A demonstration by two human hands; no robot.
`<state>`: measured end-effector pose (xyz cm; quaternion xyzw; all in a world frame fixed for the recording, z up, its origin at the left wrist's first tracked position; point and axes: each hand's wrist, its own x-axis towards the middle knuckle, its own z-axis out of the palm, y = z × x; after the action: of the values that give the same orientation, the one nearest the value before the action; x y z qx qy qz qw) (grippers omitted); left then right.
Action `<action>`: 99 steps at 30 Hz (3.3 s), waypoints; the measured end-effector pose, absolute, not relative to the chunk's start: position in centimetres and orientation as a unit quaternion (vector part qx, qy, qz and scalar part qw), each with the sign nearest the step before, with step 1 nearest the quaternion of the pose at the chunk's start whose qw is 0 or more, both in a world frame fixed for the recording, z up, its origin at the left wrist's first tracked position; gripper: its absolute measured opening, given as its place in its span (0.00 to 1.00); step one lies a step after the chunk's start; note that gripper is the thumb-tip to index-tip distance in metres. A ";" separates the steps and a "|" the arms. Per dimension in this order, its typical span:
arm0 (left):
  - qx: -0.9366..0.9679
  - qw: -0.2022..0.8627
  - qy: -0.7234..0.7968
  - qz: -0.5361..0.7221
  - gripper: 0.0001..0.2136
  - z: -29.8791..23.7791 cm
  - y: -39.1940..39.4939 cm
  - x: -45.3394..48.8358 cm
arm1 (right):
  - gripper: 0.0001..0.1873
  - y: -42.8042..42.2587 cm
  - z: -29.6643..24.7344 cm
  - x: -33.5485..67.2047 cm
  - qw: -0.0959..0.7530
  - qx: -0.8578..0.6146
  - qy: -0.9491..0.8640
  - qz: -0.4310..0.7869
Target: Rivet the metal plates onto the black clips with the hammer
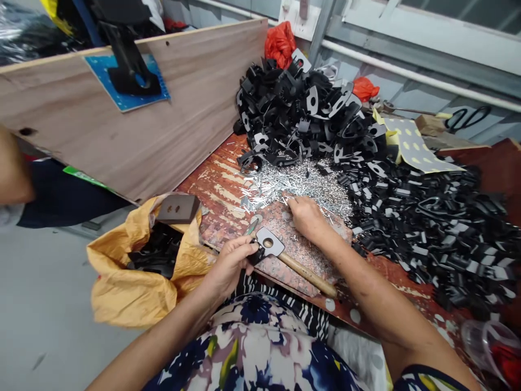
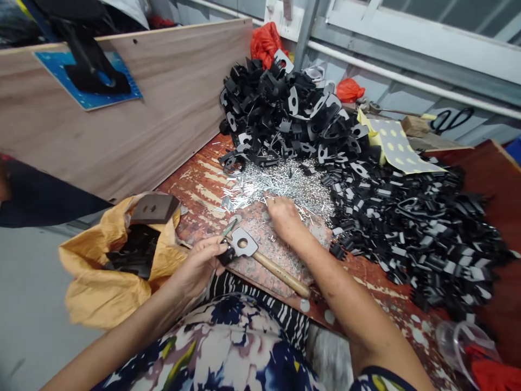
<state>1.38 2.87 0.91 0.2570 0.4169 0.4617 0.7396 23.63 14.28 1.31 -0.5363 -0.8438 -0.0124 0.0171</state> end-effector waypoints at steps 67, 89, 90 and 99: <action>0.425 0.548 0.578 0.430 0.16 -0.8 -1.0 -4.4 | 0.10 -0.4 0.0 24.1 0.057 -0.556 -0.828 -0.053; 0.496 0.440 0.609 0.435 0.20 -4.1 0.5 -3.2 | 0.34 -3.7 1.6 24.1 0.217 -0.479 -0.850 0.000; 0.495 0.441 0.609 0.435 0.20 -4.1 0.5 -3.1 | 0.32 -3.7 1.4 24.0 0.196 -0.476 -0.857 0.009; 0.539 0.376 0.625 0.422 0.16 -1.5 0.9 -6.1 | 0.21 -2.4 0.8 23.8 0.150 -0.527 -0.834 0.062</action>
<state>-6.06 0.87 -1.50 0.5386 0.6253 0.4216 0.3756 23.81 -2.45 0.81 -0.5269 -0.8344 0.0616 0.1497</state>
